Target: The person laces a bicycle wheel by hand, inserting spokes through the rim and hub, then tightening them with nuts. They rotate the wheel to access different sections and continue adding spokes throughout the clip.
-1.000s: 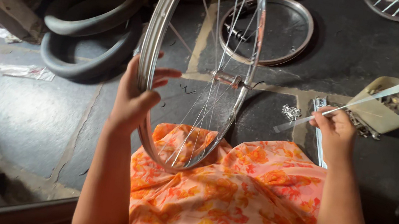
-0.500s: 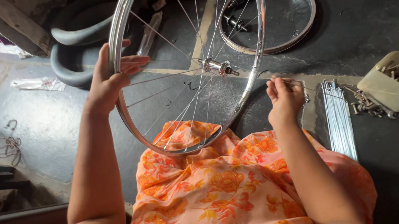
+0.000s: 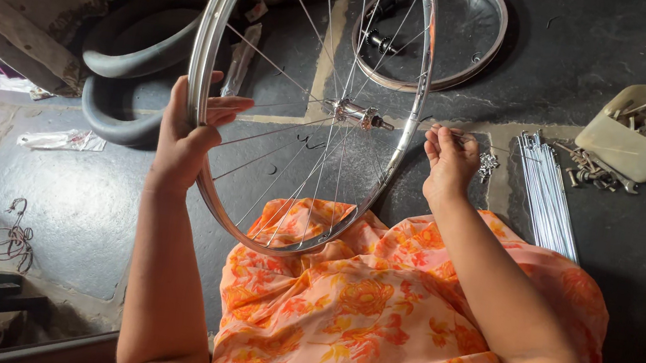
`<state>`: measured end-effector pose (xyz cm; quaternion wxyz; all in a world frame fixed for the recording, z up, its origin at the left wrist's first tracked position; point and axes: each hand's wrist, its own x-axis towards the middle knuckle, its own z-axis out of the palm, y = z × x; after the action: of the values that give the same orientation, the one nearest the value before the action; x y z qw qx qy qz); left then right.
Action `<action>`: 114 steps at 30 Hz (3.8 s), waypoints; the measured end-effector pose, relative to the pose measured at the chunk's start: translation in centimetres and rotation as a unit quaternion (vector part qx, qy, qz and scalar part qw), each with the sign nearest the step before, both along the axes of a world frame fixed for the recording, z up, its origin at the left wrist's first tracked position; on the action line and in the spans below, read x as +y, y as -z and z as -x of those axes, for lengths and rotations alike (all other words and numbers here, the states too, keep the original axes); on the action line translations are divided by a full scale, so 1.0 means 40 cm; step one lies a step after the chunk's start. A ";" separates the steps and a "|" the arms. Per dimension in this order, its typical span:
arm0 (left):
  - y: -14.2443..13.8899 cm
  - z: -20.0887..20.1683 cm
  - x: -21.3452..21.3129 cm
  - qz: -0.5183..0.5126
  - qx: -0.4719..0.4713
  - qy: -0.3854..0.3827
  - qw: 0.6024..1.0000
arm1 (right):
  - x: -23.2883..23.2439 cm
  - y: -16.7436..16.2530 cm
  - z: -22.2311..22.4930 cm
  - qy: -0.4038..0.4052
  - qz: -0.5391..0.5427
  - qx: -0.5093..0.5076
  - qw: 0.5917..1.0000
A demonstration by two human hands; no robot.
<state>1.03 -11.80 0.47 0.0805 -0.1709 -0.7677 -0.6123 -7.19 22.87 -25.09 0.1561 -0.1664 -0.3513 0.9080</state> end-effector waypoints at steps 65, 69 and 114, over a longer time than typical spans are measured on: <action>0.320 0.231 0.057 -0.427 -0.083 -0.256 0.863 | -0.151 -0.183 0.012 -0.175 -0.057 0.043 0.982; 0.317 0.237 0.036 -0.414 -0.053 -0.226 0.880 | -0.156 -0.183 0.015 -0.187 -0.087 0.045 0.978; 0.238 -0.065 0.020 -0.224 -0.028 -0.085 0.970 | -0.197 -0.158 0.034 -0.214 -0.242 0.013 0.946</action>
<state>3.63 -10.99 -9.03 0.1472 -0.0650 -0.6246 -0.7642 -8.55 14.98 -18.76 -0.0012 -0.0325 -0.5856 0.8099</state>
